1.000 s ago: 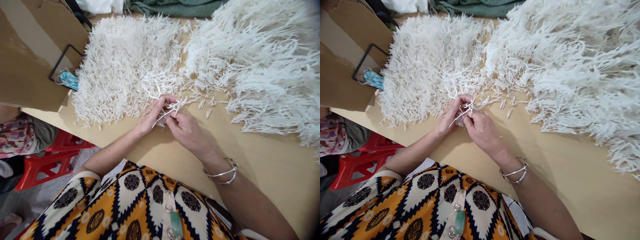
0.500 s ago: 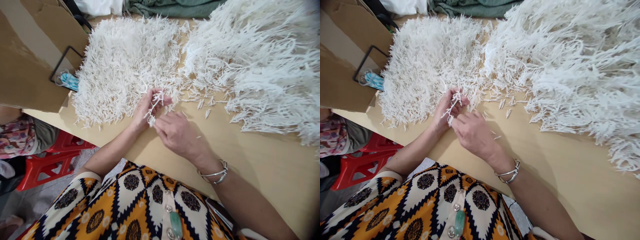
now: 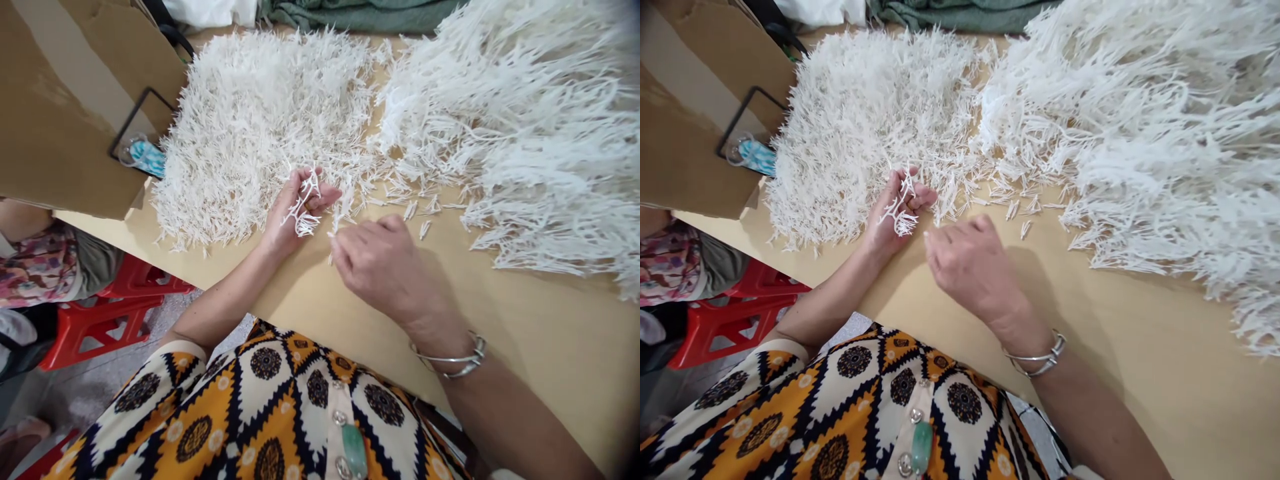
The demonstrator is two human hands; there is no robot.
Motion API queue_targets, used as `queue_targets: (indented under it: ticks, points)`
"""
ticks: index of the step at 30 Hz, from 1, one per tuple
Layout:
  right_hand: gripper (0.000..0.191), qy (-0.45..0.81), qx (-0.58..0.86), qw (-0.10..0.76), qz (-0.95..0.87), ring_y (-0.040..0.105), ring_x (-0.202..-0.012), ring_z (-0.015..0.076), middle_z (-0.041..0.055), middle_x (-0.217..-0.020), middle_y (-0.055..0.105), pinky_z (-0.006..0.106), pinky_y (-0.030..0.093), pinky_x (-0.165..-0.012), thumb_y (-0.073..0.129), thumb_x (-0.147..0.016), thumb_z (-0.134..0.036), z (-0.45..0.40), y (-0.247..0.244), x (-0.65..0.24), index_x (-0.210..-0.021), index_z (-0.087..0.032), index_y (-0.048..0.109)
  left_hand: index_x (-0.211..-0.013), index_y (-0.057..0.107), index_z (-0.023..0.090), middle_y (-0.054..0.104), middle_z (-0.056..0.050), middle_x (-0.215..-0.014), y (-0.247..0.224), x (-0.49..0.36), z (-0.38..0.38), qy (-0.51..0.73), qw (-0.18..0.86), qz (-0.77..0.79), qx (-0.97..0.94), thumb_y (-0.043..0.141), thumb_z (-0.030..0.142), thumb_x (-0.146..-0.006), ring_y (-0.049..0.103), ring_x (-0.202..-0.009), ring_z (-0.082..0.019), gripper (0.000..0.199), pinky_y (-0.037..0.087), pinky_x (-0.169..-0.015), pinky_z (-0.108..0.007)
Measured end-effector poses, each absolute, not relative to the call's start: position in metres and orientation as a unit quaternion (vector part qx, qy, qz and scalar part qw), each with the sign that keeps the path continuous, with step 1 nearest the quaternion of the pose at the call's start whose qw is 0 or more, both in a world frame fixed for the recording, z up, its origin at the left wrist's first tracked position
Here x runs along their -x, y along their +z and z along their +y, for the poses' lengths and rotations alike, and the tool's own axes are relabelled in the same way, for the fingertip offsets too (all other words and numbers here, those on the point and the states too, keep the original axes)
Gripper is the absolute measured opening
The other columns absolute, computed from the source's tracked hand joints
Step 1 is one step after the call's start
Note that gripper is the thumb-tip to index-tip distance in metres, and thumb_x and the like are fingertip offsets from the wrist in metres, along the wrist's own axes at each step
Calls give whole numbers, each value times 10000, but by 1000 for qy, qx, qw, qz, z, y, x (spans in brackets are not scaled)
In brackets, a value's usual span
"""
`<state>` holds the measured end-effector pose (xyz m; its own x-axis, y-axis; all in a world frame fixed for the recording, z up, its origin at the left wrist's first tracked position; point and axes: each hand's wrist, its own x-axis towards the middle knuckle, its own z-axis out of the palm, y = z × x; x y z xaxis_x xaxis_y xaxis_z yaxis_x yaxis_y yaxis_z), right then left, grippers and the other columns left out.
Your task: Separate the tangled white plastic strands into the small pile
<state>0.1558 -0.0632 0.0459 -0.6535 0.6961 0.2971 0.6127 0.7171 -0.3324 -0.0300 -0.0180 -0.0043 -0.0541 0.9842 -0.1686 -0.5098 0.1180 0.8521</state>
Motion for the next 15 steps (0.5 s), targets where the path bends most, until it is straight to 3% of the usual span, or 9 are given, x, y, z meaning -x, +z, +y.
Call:
queue_targets:
  ticks: [3, 8, 10, 12, 15]
  points:
    - [302, 123, 433, 138, -882, 529, -725, 230, 73, -754, 657, 427, 307, -788, 468, -1088, -340, -58, 49, -164, -844, -217, 595, -1180, 644, 256, 800, -6, -909, -1, 26, -24, 587, 632, 403, -308, 596, 690, -1005, 818, -1033, -212, 471, 636, -1012, -373]
    - [285, 286, 467, 245, -800, 626, -830, 239, 77, -928, 721, 379, 404, -783, 552, -1072, -450, -61, 40, -151, -1161, -193, 637, -1225, 631, 273, 790, -16, -958, 12, 17, -37, 561, 655, 394, -319, 518, 678, -1046, 805, -1122, -230, 456, 655, -914, -347]
    - [194, 368, 450, 286, -762, 601, -765, 199, 34, -853, 685, 343, 412, -734, 571, -1062, -396, -61, 32, -144, -1059, -215, 640, -1217, 633, 268, 807, -18, -1012, 14, 13, -40, 549, 663, 385, -334, 480, 662, -1068, 798, -1150, -228, 449, 660, -959, -370]
    - [221, 415, 433, 314, -736, 547, -685, 163, -4, -752, 616, 323, 397, -691, 560, -1059, -345, -59, 26, -140, -872, -231, 594, -1201, 647, 263, 821, -20, -1059, 12, 11, -39, 543, 665, 369, -356, 484, 654, -1070, 788, -1180, -229, 444, 651, -1026, -398]
    - [276, 373, 454, 349, -730, 490, -639, 146, -21, -694, 558, 330, 372, -682, 545, -1050, -294, -55, 23, -142, -781, -236, 526, -1239, 666, 242, 808, -49, -1138, 6, 14, -33, 539, 668, 356, -369, 455, 748, -1037, 768, -1214, -237, 584, 624, -1088, -422]
